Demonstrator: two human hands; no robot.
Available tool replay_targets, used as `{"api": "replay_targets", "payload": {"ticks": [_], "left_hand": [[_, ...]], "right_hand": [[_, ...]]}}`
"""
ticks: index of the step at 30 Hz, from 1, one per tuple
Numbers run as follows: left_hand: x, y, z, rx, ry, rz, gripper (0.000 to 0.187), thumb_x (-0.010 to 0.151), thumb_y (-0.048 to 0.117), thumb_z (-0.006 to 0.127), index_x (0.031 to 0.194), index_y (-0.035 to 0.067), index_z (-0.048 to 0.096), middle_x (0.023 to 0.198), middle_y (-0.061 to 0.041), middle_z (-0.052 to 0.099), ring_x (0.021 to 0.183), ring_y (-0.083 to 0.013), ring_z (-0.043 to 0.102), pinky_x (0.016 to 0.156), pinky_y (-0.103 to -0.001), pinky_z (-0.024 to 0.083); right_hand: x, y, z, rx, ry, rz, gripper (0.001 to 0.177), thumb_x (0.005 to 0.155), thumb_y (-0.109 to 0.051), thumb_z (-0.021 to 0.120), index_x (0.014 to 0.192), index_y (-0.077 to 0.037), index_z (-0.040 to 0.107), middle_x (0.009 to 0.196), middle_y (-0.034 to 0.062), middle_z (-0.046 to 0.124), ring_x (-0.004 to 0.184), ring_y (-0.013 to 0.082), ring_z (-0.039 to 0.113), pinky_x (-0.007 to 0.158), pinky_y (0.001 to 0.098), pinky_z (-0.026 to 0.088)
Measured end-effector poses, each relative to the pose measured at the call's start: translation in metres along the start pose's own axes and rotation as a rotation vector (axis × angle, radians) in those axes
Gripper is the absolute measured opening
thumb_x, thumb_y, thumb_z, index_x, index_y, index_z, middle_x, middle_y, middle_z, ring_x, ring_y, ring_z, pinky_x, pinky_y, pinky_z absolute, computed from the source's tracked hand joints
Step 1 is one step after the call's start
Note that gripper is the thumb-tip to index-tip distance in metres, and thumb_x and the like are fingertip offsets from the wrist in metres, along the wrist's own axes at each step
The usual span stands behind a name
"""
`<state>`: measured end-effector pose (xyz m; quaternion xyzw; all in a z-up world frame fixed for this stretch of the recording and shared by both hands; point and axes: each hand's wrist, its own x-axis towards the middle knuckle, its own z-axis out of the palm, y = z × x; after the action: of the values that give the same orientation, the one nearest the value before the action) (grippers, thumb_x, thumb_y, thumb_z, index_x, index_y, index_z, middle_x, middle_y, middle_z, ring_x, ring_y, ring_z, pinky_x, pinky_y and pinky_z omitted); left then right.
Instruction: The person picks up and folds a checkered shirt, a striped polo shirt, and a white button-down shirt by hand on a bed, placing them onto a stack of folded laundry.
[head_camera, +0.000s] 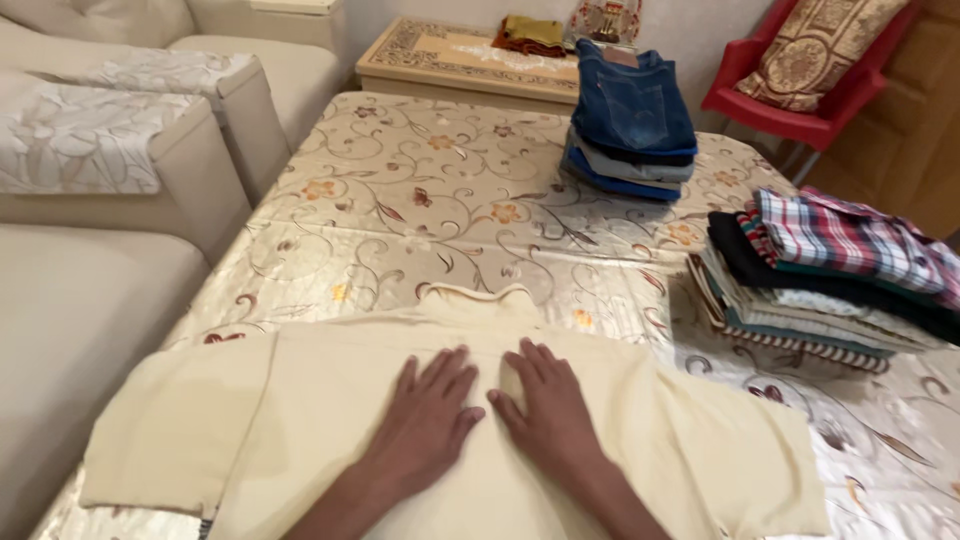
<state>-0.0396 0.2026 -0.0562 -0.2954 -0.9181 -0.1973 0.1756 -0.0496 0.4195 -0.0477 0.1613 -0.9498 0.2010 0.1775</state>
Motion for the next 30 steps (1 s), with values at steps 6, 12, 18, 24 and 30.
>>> {"api": "replay_targets", "payload": {"ticks": [6,12,18,24,30], "left_hand": [[-0.054,-0.091,-0.043,0.355,-0.079,-0.339,0.068,0.096,0.059,0.044,0.153,0.023,0.042,0.163,-0.007,0.032,0.149,-0.0296,0.027,0.116,-0.064,0.020],[-0.070,-0.117,-0.091,0.309,-0.185,-0.641,0.068,0.098,0.059,0.038,0.159,0.030,0.033,0.169,-0.010,0.017,0.152,-0.0327,0.012,0.116,-0.070,0.008],[-0.067,-0.012,-0.039,0.286,-0.056,-0.357,0.060,0.100,0.045,0.047,0.151,0.014,0.043,0.163,-0.015,0.031,0.154,-0.0350,0.020,0.118,-0.072,0.011],[-0.093,0.041,-0.040,-0.121,-0.189,-0.187,0.066,0.103,0.053,0.044,0.154,0.011,0.039,0.165,-0.015,0.026,0.155,-0.0318,0.017,0.122,-0.061,0.010],[-0.171,-0.027,-0.110,0.312,-0.311,-0.389,0.068,0.100,0.059,0.033,0.158,0.022,0.030,0.167,-0.009,0.019,0.155,-0.0257,0.015,0.120,-0.069,0.004]], "right_hand": [[-0.036,0.063,-0.031,-0.316,-0.091,0.146,0.064,0.100,-0.053,0.048,0.147,-0.011,0.047,0.159,0.0151,0.040,0.149,0.0362,0.030,0.124,0.0497,0.020],[-0.049,0.097,-0.066,-0.297,-0.136,0.347,0.071,0.097,-0.054,0.047,0.155,-0.014,0.042,0.162,0.0093,0.035,0.150,0.0391,0.021,0.120,0.0596,0.013],[-0.069,-0.012,-0.019,-0.197,-0.055,0.263,0.069,0.097,-0.048,0.056,0.148,-0.003,0.045,0.157,0.0220,0.040,0.149,0.0411,0.031,0.123,0.0580,0.021],[-0.108,-0.071,-0.015,-0.142,-0.086,0.104,0.068,0.096,-0.047,0.054,0.148,-0.004,0.046,0.157,0.0213,0.039,0.147,0.0379,0.030,0.119,0.0583,0.019],[-0.164,0.016,-0.094,-0.328,-0.150,0.325,0.069,0.101,-0.056,0.039,0.152,-0.009,0.044,0.162,0.0132,0.038,0.150,0.0318,0.035,0.123,0.0554,0.023]]}}
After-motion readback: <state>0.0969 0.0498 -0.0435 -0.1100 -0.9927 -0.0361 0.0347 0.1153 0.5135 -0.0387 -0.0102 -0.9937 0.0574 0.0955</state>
